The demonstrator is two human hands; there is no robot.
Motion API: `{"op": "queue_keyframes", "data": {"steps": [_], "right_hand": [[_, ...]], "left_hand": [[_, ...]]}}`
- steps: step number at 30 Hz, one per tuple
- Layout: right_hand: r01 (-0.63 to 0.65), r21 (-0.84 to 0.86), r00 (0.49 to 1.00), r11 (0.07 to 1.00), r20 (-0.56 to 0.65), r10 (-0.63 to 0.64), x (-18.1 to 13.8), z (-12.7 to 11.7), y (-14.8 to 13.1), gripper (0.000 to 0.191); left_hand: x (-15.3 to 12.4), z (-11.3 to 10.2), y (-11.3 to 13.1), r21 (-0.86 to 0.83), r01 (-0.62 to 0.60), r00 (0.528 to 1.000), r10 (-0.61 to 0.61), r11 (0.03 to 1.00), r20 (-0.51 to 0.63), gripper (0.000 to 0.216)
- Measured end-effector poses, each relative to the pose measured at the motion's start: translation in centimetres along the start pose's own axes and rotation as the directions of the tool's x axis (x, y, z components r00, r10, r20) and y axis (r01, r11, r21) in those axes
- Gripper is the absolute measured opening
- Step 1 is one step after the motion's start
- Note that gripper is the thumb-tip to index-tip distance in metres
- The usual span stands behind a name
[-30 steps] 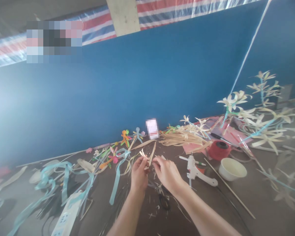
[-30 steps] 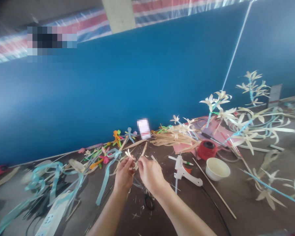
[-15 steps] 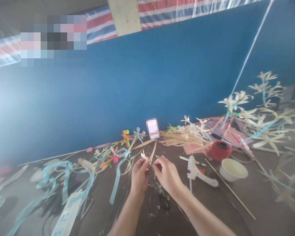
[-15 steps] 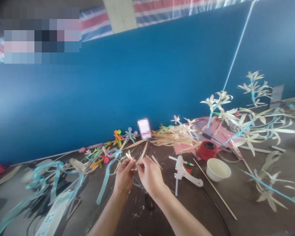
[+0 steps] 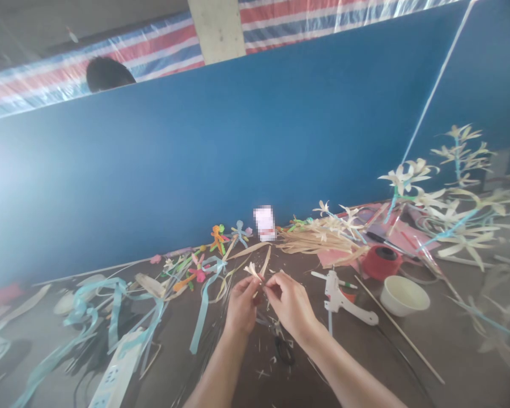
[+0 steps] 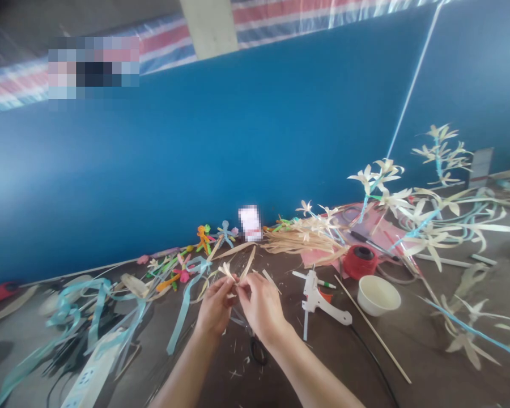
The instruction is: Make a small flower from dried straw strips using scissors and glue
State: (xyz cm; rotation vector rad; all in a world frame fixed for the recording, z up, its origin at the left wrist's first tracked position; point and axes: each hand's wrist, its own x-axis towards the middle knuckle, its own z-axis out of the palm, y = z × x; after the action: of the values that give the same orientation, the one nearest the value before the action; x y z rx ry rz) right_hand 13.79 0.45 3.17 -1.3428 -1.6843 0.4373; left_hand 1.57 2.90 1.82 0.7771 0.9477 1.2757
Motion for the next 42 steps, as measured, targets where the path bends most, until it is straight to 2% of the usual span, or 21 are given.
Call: {"op": "queue_keyframes", "data": {"steps": [9, 14, 16, 18, 21, 25, 30, 35, 40, 42], "right_hand": [[0.015, 0.004, 1.0, 1.0, 0.004, -0.015, 0.2, -0.1, -0.3, 0.01], [-0.034, 0.04, 0.999, 0.999, -0.011, 0.035, 0.2, -0.6, 0.0, 0.004], [-0.092, 0.12, 0.996, 0.989, 0.03, 0.089, 0.2, -0.8, 0.5, 0.008], [-0.163, 0.222, 0.983, 0.961, 0.121, 0.138, 0.2, -1.1, 1.1, 0.011], [-0.238, 0.334, 0.959, 0.912, 0.232, 0.165, 0.4, -1.1, 1.6, 0.019], [-0.272, 0.378, 0.946, 0.885, 0.271, 0.176, 0.7, -0.8, 1.3, 0.019], [-0.258, 0.317, 0.958, 0.913, 0.204, 0.199, 0.6, -0.6, 0.5, 0.017], [-0.191, 0.384, 0.981, 0.904, 0.118, 0.157, -0.5, -0.7, -0.6, 0.016], [-0.122, 0.493, 0.993, 0.861, 0.059, 0.107, -2.3, -1.3, -1.9, 0.014], [-0.067, 0.502, 0.998, 0.862, 0.026, 0.063, -2.9, -1.6, -2.1, 0.011]], "left_hand": [[0.1, -0.1, -0.1, 0.096, -0.009, 1.0, 0.009, 0.995, 0.003, 0.021], [0.4, -0.3, 0.1, 0.069, -0.052, 0.999, 0.052, 0.996, 0.0, 0.02], [0.5, -0.5, 0.2, 0.056, -0.047, 0.998, 0.049, 0.997, -0.03, 0.02], [0.7, -0.7, 0.4, 0.058, -0.034, 0.998, 0.037, 0.998, -0.042, 0.021], [0.5, -0.6, 0.6, 0.093, -0.028, 0.999, 0.03, 0.995, -0.014, 0.023], [-0.1, 0.2, 0.7, 0.151, -0.029, 1.0, 0.027, 0.988, 0.014, 0.024], [-0.9, 0.7, 0.8, 0.164, -0.066, 0.998, 0.064, 0.984, 0.016, 0.022], [-2.0, 0.4, 1.1, 0.154, -0.08, 0.997, 0.08, 0.985, 0.005, 0.018], [-4.1, 0.7, 2.2, 0.143, -0.165, 0.981, 0.147, 0.976, 0.125, 0.006], [-4.9, 1.1, 3.0, 0.204, -0.235, 0.961, 0.196, 0.95, 0.195, 0.004]]}}
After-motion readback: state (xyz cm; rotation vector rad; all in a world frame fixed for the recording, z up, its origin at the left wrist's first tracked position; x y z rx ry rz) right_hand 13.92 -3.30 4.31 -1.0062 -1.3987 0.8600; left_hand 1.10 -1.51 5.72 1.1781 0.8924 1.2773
